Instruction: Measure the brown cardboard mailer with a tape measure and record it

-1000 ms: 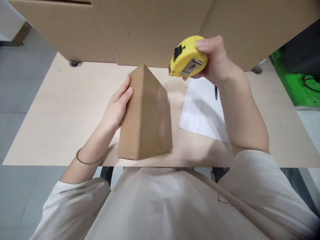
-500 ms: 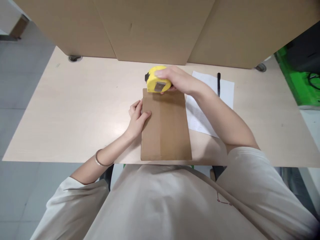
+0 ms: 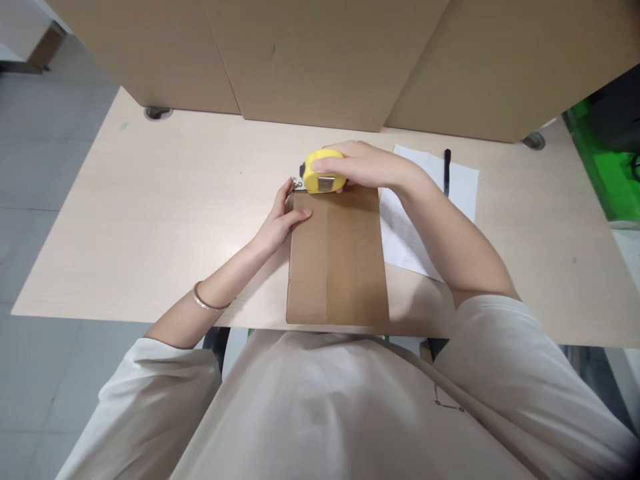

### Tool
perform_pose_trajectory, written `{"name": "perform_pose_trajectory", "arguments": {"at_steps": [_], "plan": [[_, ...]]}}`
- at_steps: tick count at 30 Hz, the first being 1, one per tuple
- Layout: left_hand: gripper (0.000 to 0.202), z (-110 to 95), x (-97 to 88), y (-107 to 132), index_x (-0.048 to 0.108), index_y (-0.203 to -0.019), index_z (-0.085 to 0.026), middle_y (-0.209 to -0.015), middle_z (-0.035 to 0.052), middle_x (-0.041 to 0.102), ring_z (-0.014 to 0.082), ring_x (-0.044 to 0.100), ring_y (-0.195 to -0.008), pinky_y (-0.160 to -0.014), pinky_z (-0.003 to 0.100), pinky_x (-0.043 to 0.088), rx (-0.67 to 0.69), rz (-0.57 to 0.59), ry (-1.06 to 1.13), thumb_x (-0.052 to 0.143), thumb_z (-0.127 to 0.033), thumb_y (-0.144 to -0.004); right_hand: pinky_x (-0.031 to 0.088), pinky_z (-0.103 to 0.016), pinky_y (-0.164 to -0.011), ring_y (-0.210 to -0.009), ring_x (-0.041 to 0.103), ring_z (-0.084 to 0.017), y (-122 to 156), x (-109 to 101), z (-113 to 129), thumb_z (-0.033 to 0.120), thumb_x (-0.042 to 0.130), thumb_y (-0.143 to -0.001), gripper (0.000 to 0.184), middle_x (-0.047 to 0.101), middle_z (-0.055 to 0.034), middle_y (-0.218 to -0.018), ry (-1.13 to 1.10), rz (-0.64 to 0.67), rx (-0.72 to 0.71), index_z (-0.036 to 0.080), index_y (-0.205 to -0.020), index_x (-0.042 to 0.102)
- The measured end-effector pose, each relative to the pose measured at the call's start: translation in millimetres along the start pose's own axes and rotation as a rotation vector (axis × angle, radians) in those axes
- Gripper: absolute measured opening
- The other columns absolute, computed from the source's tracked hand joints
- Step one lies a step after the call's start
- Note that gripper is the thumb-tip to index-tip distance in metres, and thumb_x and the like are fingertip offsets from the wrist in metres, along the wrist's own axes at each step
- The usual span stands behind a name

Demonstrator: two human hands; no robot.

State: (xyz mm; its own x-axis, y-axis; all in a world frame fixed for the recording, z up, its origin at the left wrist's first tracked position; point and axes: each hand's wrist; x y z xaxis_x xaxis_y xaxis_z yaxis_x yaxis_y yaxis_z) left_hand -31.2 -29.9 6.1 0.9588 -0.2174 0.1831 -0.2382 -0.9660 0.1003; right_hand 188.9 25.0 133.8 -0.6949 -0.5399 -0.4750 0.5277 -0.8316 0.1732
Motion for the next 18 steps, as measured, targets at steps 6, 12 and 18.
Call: {"name": "perform_pose_trajectory", "arguments": {"at_steps": [6,12,18], "plan": [[0.057,-15,2.5,-18,0.065,-0.145,-0.026,-0.166,0.0083,0.064,0.0341,0.053,-0.163,-0.137,0.05,0.041,-0.008,-0.027,0.046,0.069,-0.051,-0.094,0.045,-0.028,-0.066,-0.08,0.062,-0.019,8,-8,-8,0.045,0.074,-0.098,0.024,0.072,-0.0048,-0.094,-0.003,-0.034,0.047,0.022,-0.089,0.074],[0.044,-23,2.1,-30,0.071,-0.129,-0.025,-0.137,0.0084,0.079,0.0317,0.07,-0.138,-0.126,0.048,0.05,-0.011,0.051,0.017,0.074,-0.05,-0.093,0.045,-0.028,-0.065,-0.079,0.062,-0.018,6,-7,-8,0.045,0.073,-0.098,0.025,0.071,-0.0046,-0.094,-0.014,-0.021,0.051,0.022,-0.087,0.073],[0.028,-28,2.3,-26,0.073,-0.113,-0.026,-0.118,0.0057,0.076,0.0277,0.07,-0.119,-0.114,0.043,0.053,-0.04,0.043,0.007,0.073,-0.044,-0.093,0.044,-0.028,-0.061,-0.082,0.064,-0.02,48,-51,-31,0.043,0.072,-0.096,0.022,0.073,-0.0067,-0.099,-0.031,-0.058,0.15,0.022,-0.092,0.077]]}}
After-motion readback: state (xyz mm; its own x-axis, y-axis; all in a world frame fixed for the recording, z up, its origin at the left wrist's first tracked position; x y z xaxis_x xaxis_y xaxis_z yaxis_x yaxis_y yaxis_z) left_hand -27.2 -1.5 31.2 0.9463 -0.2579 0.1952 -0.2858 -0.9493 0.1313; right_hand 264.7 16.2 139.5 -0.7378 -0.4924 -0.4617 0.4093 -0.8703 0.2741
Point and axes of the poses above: each hand's wrist, its own y-axis away from the middle knuckle, its own x-axis out of the palm, z = x × y
